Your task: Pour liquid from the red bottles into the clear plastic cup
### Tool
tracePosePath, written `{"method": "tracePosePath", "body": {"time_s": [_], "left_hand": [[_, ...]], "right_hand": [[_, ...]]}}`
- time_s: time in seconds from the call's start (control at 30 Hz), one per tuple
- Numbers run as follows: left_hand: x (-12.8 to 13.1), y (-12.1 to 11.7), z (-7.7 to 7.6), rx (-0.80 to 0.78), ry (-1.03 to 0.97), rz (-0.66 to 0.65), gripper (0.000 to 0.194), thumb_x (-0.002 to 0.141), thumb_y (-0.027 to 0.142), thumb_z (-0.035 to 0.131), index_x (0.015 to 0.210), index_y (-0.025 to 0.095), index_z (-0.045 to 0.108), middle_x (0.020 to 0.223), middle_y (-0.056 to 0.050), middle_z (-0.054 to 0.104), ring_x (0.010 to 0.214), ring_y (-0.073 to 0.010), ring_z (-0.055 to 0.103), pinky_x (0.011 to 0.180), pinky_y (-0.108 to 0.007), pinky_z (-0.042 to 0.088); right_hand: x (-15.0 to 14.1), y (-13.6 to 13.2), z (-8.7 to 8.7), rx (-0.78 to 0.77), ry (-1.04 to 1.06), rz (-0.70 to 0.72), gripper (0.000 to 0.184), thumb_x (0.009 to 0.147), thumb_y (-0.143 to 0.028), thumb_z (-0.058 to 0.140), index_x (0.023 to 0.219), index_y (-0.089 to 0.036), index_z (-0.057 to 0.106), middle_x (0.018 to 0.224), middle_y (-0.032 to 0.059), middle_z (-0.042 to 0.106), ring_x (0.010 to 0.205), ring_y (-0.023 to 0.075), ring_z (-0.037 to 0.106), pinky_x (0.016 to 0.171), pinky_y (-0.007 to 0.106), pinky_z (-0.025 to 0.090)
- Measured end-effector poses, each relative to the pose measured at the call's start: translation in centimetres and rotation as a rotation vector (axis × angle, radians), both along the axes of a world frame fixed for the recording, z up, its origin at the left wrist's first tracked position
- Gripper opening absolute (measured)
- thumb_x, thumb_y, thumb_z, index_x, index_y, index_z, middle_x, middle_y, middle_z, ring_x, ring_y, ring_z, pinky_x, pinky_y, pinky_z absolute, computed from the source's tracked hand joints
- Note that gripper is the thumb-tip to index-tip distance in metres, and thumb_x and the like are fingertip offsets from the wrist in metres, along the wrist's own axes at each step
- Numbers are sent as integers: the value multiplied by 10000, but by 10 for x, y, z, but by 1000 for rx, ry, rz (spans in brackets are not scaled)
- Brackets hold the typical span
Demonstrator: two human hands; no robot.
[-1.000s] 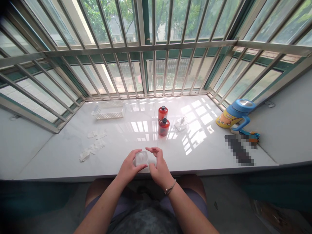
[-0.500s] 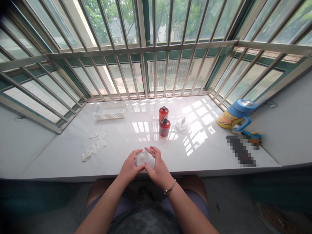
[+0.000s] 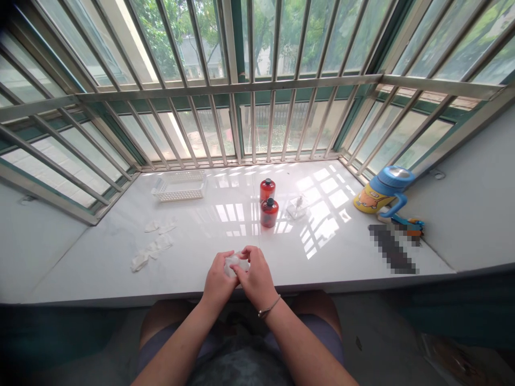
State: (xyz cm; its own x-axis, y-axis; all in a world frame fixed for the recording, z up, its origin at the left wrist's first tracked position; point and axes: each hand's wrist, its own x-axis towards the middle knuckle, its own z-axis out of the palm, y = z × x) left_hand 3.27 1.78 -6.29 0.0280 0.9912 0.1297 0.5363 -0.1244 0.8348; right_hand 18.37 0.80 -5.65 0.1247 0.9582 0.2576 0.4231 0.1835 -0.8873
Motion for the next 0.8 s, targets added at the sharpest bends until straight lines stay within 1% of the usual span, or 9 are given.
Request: {"method": "tracePosePath", "body": {"time_s": [0.1, 0.2, 0.37, 0.4, 0.43, 0.5, 0.57, 0.67, 0.8], "left_hand": [[12, -1, -7, 58, 18, 42, 521, 786, 292, 828, 1249, 209, 602, 1210, -119, 680, 1149, -329, 688, 1000, -499, 577], [25, 1, -14, 90, 16, -10, 486, 842, 271, 783, 1280, 220, 579, 1233, -126, 674, 1182, -334, 686, 1029, -521, 569], [34, 2, -15, 161, 48, -241, 924, 753, 337, 921, 1517, 193, 421, 1516, -204, 552, 1404, -386, 571, 1153, -551, 505], [31, 1, -14, 196, 68, -251, 934, 754, 380, 933, 1518, 197, 426, 1509, -199, 558, 1399, -382, 571, 1150, -541, 505], [26, 1, -13, 222, 99, -247, 839, 796, 418, 909, 1478, 202, 471, 1441, -181, 603, 1340, -363, 608, 1115, -517, 526], [11, -1, -12, 235, 200, -225, 446, 945, 449, 766, 1283, 210, 600, 1151, -110, 696, 1068, -287, 696, 951, -432, 573], [-12, -3, -15, 223, 333, -217, 208, 1051, 425, 603, 1033, 223, 649, 856, -36, 655, 784, -218, 659, 763, -347, 538], [-46, -4, -23, 263, 492, -182, 329, 1067, 415, 557, 796, 235, 608, 681, -8, 592, 636, -186, 581, 640, -303, 430], [-71, -4, -31, 356, 547, -219, 419, 1059, 398, 552, 673, 234, 553, 627, -11, 586, 613, -176, 563, 627, -300, 383]], "right_hand": [[3, -2, 1, -21, -18, -42, 311, 861, -303, 771, 1070, -270, 542, 1014, 37, 661, 885, 230, 614, 778, 390, 575], [11, -3, 0, 17, -54, -86, 279, 889, -357, 755, 1046, -270, 541, 1005, 38, 655, 883, 234, 614, 809, 404, 563], [48, -3, -6, 62, -126, -176, 328, 929, -484, 730, 1101, -267, 554, 1023, 49, 672, 861, 240, 620, 822, 418, 558], [61, -1, -7, 55, -139, -204, 358, 932, -513, 725, 1120, -265, 550, 1040, 55, 682, 857, 240, 621, 827, 423, 557], [74, 1, -7, 42, -149, -236, 392, 931, -541, 723, 1141, -264, 541, 1064, 62, 693, 862, 244, 626, 837, 429, 556], [105, 8, -9, 27, -173, -314, 464, 918, -591, 722, 1181, -261, 528, 1114, 80, 706, 879, 253, 634, 847, 439, 552], [138, 18, -10, 35, -209, -408, 512, 904, -632, 716, 1195, -255, 530, 1135, 99, 709, 912, 267, 644, 860, 444, 548], [183, 37, -11, 42, -269, -517, 527, 899, -655, 692, 1193, -248, 528, 1155, 121, 712, 927, 275, 647, 859, 444, 537], [220, 68, -11, 38, -318, -572, 510, 897, -621, 674, 1200, -241, 517, 1167, 129, 717, 943, 280, 647, 860, 441, 514]]}}
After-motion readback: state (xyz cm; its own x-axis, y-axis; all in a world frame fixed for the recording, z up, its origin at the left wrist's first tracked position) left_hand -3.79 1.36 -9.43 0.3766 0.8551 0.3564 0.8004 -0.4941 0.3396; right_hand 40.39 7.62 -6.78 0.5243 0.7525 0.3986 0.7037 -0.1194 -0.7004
